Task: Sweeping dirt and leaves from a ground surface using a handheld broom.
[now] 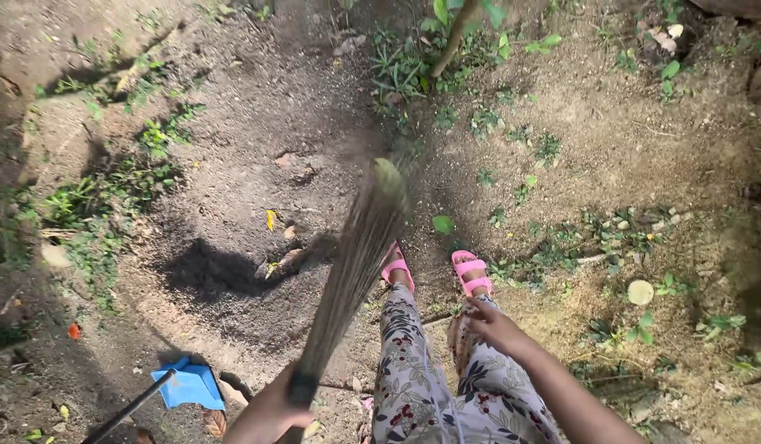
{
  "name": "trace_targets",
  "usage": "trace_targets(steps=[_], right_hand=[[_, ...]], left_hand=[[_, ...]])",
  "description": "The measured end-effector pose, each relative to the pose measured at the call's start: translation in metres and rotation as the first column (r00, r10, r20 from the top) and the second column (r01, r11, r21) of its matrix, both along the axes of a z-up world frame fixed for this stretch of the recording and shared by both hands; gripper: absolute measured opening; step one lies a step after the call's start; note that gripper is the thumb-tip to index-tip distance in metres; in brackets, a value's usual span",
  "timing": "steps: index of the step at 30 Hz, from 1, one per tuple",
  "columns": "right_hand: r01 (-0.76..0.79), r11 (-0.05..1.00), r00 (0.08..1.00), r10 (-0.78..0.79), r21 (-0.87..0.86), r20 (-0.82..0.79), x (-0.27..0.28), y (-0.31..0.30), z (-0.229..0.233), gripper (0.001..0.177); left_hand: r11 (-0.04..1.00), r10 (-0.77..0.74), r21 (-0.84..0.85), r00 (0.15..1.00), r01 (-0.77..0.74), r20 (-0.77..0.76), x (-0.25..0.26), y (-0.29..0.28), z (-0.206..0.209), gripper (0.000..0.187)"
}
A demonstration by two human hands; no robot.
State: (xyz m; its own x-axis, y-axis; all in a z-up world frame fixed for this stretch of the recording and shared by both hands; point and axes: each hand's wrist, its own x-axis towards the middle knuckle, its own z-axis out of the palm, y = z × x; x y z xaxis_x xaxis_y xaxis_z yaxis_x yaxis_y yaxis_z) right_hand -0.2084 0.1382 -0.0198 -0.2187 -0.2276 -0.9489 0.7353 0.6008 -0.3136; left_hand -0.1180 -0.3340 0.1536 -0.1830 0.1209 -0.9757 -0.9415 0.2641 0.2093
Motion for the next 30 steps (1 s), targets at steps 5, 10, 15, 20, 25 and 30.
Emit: trace_targets(steps=[5,10,15,20,25,30], right_hand=[[0.037,0.999,0.999,-0.037,0.012,0.001,-0.002,0.022,-0.008,0.076],[0.126,0.99,0.991,-0.129,0.068,0.041,0.01,0.027,-0.025,0.076],[0.356,0.932,0.929,-0.361,0.071,0.084,0.061,0.027,-0.058,0.069],[0.349,0.936,0.933,-0.351,0.035,0.077,0.077,0.012,-0.059,0.068],[0.231,0.972,0.969,-0.235,0.046,0.083,0.052,0.001,-0.05,0.072],[0.229,0.973,0.973,-0.229,0.003,0.023,0.024,0.005,-0.031,0.073]], left_hand=[[0.964,-0.046,-0.255,0.99,0.078,0.132,-0.058,-0.034,0.015,0.114],[0.926,-0.062,-0.377,0.992,0.015,-0.112,-0.191,-0.045,-0.143,0.094],[0.687,-0.385,-0.64,0.919,0.344,0.08,-0.291,0.005,-0.364,0.095],[0.696,-0.583,-0.469,0.809,0.544,0.075,-0.276,0.082,-0.343,0.091],[0.449,-0.804,-0.441,0.567,0.777,0.181,-0.245,0.097,-0.184,0.116],[0.299,-0.877,-0.422,0.421,0.856,0.231,-0.15,0.055,-0.105,0.105]])
